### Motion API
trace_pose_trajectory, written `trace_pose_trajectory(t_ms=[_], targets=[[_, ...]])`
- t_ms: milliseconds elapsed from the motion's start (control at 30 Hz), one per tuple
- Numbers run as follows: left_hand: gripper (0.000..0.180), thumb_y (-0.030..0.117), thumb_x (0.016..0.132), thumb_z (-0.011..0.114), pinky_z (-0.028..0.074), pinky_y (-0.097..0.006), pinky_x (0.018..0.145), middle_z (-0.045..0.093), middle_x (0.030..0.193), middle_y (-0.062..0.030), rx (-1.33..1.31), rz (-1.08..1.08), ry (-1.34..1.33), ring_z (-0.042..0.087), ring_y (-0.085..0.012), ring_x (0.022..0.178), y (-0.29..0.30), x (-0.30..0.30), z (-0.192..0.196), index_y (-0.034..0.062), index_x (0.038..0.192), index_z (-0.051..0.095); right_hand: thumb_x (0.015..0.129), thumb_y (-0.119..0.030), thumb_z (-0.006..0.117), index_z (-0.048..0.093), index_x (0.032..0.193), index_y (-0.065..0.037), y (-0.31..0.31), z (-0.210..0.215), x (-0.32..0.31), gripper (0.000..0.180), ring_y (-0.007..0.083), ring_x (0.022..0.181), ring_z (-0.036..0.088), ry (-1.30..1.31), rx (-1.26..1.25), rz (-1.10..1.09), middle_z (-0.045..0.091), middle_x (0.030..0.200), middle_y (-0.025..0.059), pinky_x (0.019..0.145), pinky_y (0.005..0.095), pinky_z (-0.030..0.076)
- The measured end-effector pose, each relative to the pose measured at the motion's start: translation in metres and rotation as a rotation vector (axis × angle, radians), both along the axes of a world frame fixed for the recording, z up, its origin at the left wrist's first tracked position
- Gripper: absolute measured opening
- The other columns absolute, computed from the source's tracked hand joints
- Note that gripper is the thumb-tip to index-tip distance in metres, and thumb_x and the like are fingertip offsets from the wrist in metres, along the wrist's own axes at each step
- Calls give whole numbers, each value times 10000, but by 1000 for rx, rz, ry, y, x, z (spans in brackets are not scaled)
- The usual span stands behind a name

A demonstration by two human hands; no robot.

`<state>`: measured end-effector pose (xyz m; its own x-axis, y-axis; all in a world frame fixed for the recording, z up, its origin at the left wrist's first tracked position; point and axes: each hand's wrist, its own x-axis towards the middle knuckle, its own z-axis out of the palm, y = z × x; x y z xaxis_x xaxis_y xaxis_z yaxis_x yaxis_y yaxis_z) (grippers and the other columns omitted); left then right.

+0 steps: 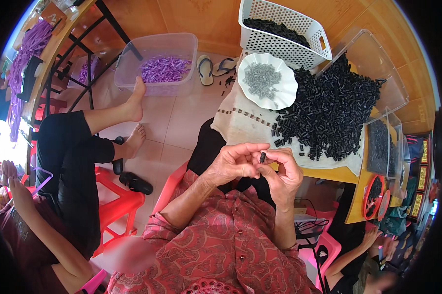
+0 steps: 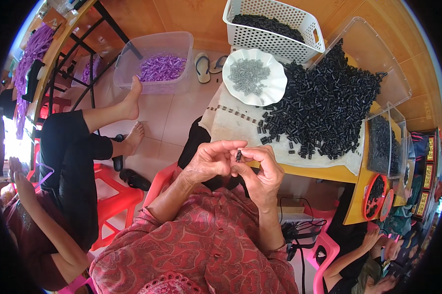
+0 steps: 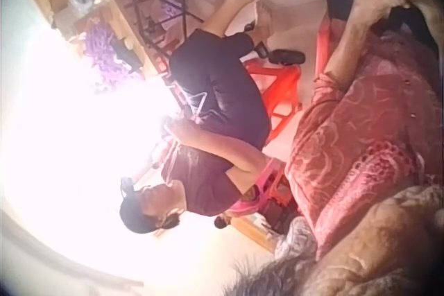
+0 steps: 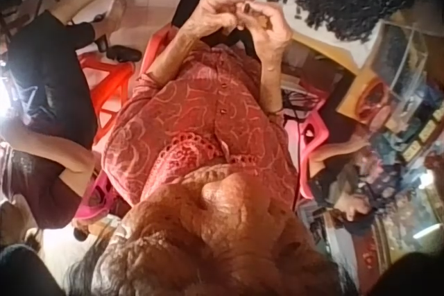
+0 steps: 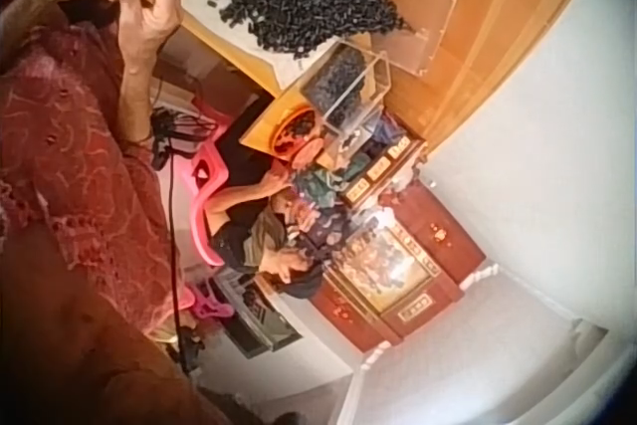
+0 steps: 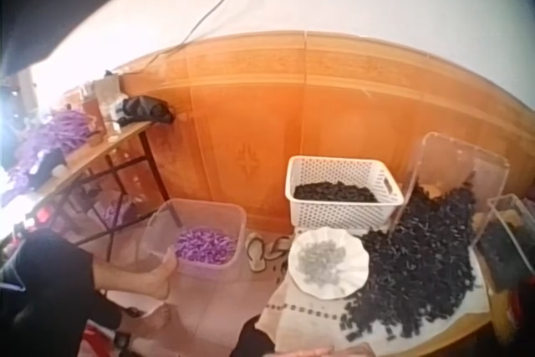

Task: The person assembles small plastic components by fitting small black pieces together by hand.

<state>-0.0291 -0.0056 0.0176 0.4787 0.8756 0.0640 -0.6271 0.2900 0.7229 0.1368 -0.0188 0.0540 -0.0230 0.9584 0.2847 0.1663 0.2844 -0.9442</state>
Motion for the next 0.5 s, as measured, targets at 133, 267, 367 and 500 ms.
trace_pose_trajectory(t_ms=[133, 267, 367, 500], targets=[[553, 11, 819, 741, 553, -258, 695, 620, 948, -39, 29, 50, 17, 646, -130, 783, -2, 4, -2, 8, 1336, 545, 725, 42, 803, 652, 967, -4, 1, 2, 0, 289, 120, 767, 590, 48, -39, 27, 625, 892, 54, 707, 246, 495], [531, -47, 800, 732, 569, -268, 758, 630, 970, -46, -51, 59, 28, 657, -135, 827, -4, 6, -8, 2, 1303, 567, 744, 42, 793, 638, 973, 12, -1, -3, 1, 278, 111, 780, 580, 62, -82, 34, 601, 894, 55, 714, 238, 482], [504, -49, 810, 721, 572, -273, 769, 632, 977, -49, -36, 57, 3, 659, -137, 835, -5, 7, -8, -1, 1290, 576, 738, 35, 801, 640, 953, 1, -2, -2, 0, 270, 111, 759, 580, 80, -64, 20, 608, 871, 52, 695, 240, 487], [485, -37, 816, 721, 572, -278, 763, 634, 969, -51, -20, 49, 4, 663, -143, 827, -5, 7, -5, -6, 1280, 583, 734, 29, 806, 626, 930, 0, -3, -3, -1, 268, 121, 756, 575, 103, -16, 8, 614, 865, 51, 689, 251, 482]])
